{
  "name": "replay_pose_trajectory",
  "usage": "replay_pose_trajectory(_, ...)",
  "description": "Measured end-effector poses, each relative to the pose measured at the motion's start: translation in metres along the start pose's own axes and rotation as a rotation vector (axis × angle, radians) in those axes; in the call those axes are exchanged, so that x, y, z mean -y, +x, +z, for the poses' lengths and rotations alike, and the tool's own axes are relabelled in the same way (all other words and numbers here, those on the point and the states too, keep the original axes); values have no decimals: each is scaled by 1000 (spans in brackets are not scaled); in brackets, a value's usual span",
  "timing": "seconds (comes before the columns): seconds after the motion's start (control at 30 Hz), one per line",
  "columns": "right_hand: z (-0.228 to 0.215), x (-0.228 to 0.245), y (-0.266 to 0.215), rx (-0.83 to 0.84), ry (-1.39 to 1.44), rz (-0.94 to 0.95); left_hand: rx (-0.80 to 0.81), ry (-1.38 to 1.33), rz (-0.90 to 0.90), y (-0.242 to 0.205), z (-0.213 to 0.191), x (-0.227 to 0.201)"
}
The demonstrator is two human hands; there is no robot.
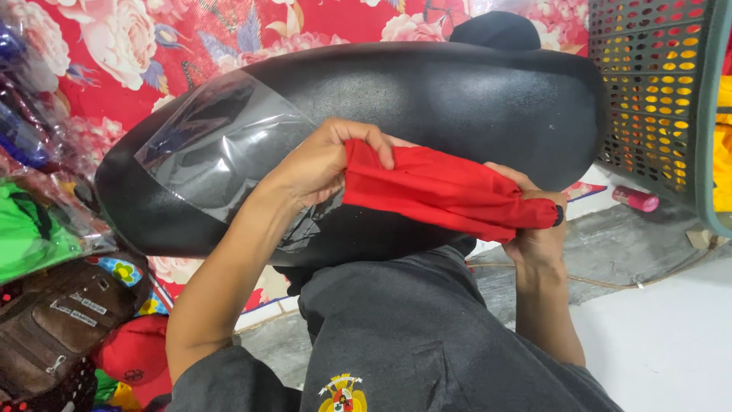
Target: The person folds a red fabric item, places it inside a clear plastic sleeve, and then examines a red fabric cover with an elastic border.
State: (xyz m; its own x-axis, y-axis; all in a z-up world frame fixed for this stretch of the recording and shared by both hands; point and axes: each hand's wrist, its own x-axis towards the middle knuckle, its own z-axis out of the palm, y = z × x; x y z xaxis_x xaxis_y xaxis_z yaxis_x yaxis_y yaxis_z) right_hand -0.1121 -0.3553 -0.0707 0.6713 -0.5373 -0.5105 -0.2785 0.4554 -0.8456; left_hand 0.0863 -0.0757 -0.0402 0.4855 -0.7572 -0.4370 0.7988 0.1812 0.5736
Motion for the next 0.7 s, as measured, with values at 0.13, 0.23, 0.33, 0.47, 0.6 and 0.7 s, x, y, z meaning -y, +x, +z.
replay_pose_trajectory(0.13, 7, 5, -3, -48, -15, 14, 23, -14, 20, -10, -1, -11)
replay_pose_trajectory(0.23, 13, 8, -6, -75, -27, 28, -55, 37, 111, -28, 0, -19)
replay_pose_trajectory(0.33, 12, 14, -6, -101, -38, 42, -246, 357, 333, -52, -15, 2)
replay_pose_trajectory(0.47, 8, 23, -11, -118, -56, 62, -524, 1351, 500, -93, -7, 28)
replay_pose_trajectory(0.6, 14, 30, -9, -158, -82, 72, -701, 1757, 550, -108, -9, 67)
replay_pose_trajectory(0.7, 21, 33, -10, -185, -99, 76, -758, 1786, 620, -112, -14, 82)
